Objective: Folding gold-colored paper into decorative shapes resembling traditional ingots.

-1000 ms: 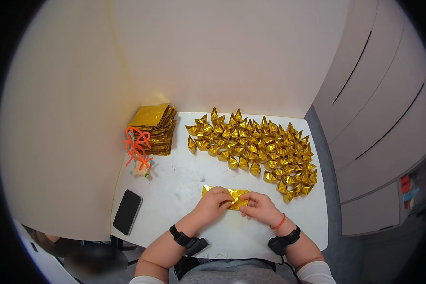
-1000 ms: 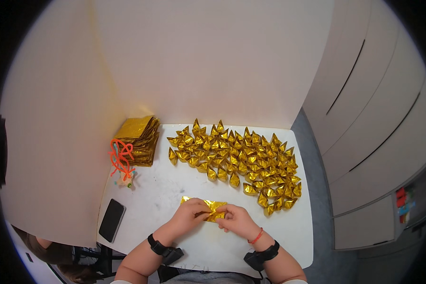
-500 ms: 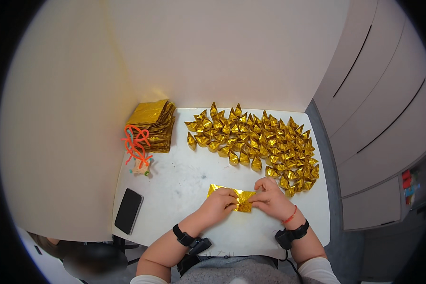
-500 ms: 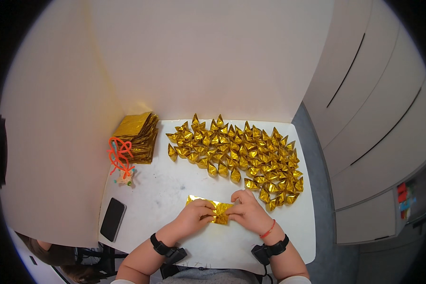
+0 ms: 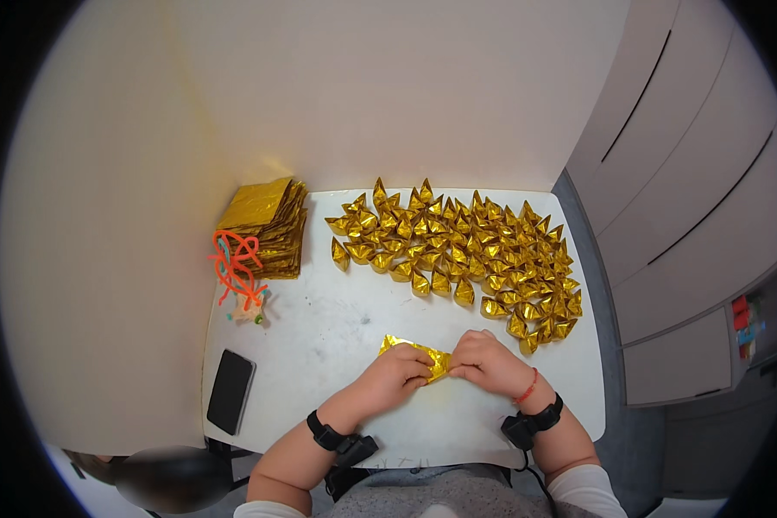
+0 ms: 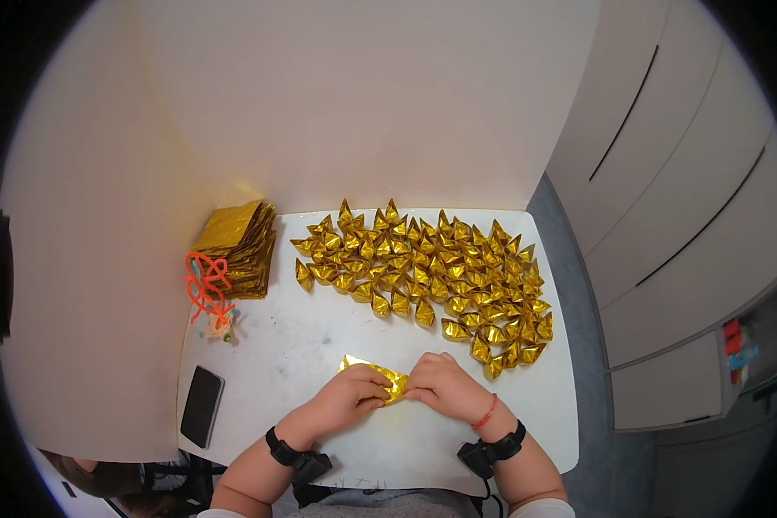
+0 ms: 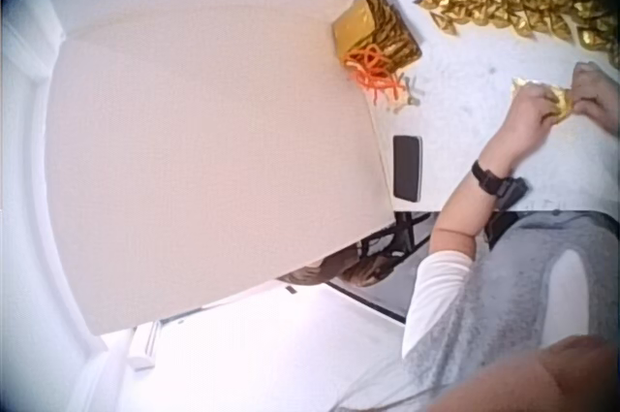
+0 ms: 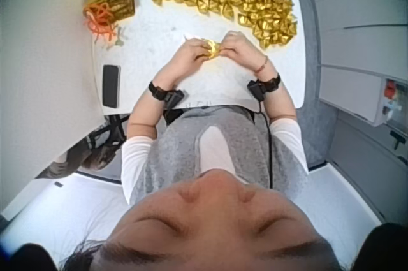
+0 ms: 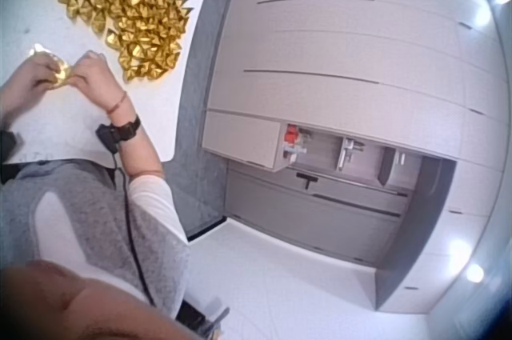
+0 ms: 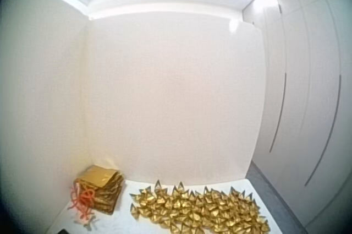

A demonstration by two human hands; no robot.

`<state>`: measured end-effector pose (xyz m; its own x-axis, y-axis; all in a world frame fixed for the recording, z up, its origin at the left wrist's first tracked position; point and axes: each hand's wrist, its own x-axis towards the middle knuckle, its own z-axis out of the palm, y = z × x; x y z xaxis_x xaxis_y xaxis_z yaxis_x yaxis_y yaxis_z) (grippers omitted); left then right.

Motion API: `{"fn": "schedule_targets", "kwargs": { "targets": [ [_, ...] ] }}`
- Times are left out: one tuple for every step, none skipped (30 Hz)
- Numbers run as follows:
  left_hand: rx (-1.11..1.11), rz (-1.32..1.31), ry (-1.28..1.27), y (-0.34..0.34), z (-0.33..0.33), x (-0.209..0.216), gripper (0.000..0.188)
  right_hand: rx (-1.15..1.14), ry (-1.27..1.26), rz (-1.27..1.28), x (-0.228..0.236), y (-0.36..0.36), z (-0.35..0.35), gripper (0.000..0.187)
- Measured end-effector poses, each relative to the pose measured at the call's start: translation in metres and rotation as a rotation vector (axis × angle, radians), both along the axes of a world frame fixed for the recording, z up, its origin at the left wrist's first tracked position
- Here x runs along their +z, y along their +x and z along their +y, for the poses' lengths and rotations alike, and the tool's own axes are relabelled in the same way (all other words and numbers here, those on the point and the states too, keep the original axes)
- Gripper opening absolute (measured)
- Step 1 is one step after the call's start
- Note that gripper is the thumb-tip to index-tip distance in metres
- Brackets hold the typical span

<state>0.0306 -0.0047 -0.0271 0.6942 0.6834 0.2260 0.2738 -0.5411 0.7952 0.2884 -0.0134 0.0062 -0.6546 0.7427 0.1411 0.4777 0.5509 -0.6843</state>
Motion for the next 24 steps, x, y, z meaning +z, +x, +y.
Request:
{"fn": "schedule_targets", "kwargs": {
  "targets": [
    [-0.003, -0.008, -0.015, 0.000, 0.000, -0.001, 0.017, -0.066, 0.022, 0.004, -0.006, -0.003, 0.000, 0.010],
    [-0.005, -0.005, -0.015, -0.001, 0.001, 0.000, 0.017, -0.131, 0.043, 0.009, -0.012, -0.006, 0.000, 0.012],
    [-0.003, 0.003, -0.026, -0.002, 0.001, 0.000, 0.017, -0.133, 0.042, 0.011, -0.015, -0.010, -0.001, 0.012],
    [-0.001, 0.012, -0.037, -0.004, 0.000, 0.001, 0.017, -0.198, 0.063, 0.025, -0.018, -0.015, -0.001, 0.013],
    [-0.004, 0.015, -0.038, -0.004, 0.000, 0.003, 0.017, -0.264, 0.084, 0.038, -0.021, -0.018, -0.001, 0.014],
    [0.006, 0.025, -0.020, -0.004, 0.000, 0.008, 0.017, -0.265, 0.081, 0.039, -0.022, -0.020, -0.001, 0.014],
    [0.016, 0.034, -0.001, -0.004, -0.001, 0.011, 0.017, -0.283, 0.097, 0.042, -0.022, -0.022, -0.001, 0.015],
    [0.014, 0.035, -0.003, -0.005, -0.001, 0.013, 0.017, -0.301, 0.114, 0.045, -0.022, -0.023, -0.001, 0.017],
    [0.012, 0.054, 0.006, -0.005, -0.001, 0.014, 0.019, -0.301, 0.113, 0.045, -0.023, -0.024, -0.001, 0.017],
    [0.010, 0.073, 0.015, -0.005, -0.001, 0.015, 0.020, -0.320, 0.107, 0.049, -0.023, -0.024, -0.001, 0.017],
    [0.009, 0.073, 0.015, -0.005, -0.001, 0.016, 0.020, -0.339, 0.100, 0.052, -0.023, -0.025, -0.001, 0.018],
    [0.045, 0.084, -0.005, -0.004, -0.002, 0.017, 0.022, -0.341, 0.098, 0.053, -0.021, -0.026, -0.001, 0.018],
    [0.081, 0.096, -0.024, -0.004, -0.003, 0.018, 0.024, -0.360, 0.078, 0.041, -0.017, -0.028, -0.002, 0.019],
    [0.080, 0.098, -0.026, -0.004, -0.003, 0.019, 0.024, -0.379, 0.059, 0.029, -0.015, -0.029, -0.002, 0.021],
    [0.073, 0.069, 0.002, -0.004, -0.002, 0.020, 0.027, -0.381, 0.057, 0.028, -0.015, -0.029, -0.003, 0.021],
    [0.066, 0.040, 0.030, -0.003, -0.002, 0.020, 0.029, -0.395, 0.060, 0.036, -0.016, -0.029, -0.003, 0.022],
    [0.064, 0.040, 0.028, -0.003, -0.002, 0.022, 0.029, -0.409, 0.064, 0.045, -0.016, -0.029, -0.004, 0.023],
    [0.047, 0.052, 0.017, -0.004, -0.002, 0.025, 0.031, -0.410, 0.064, 0.046, -0.016, -0.030, -0.004, 0.023],
    [0.030, 0.065, 0.006, -0.005, -0.002, 0.026, 0.032, -0.407, 0.065, 0.044, -0.015, -0.030, -0.004, 0.023],
    [0.029, 0.067, 0.006, -0.005, -0.002, 0.025, 0.032, -0.404, 0.066, 0.041, -0.015, -0.030, -0.004, 0.023],
    [0.017, 0.077, -0.005, -0.005, -0.002, 0.023, 0.031, -0.406, 0.066, 0.041, -0.016, -0.030, -0.004, 0.023],
    [0.005, 0.087, -0.015, -0.005, -0.003, 0.022, 0.030, -0.400, 0.066, 0.044, -0.017, -0.029, -0.004, 0.023],
    [0.002, 0.087, -0.015, -0.005, -0.003, 0.021, 0.030, -0.395, 0.065, 0.047, -0.018, -0.029, -0.004, 0.022],
    [0.018, 0.076, 0.015, -0.004, -0.005, 0.021, 0.028, -0.396, 0.064, 0.048, -0.019, -0.029, -0.004, 0.022]
  ]
}}
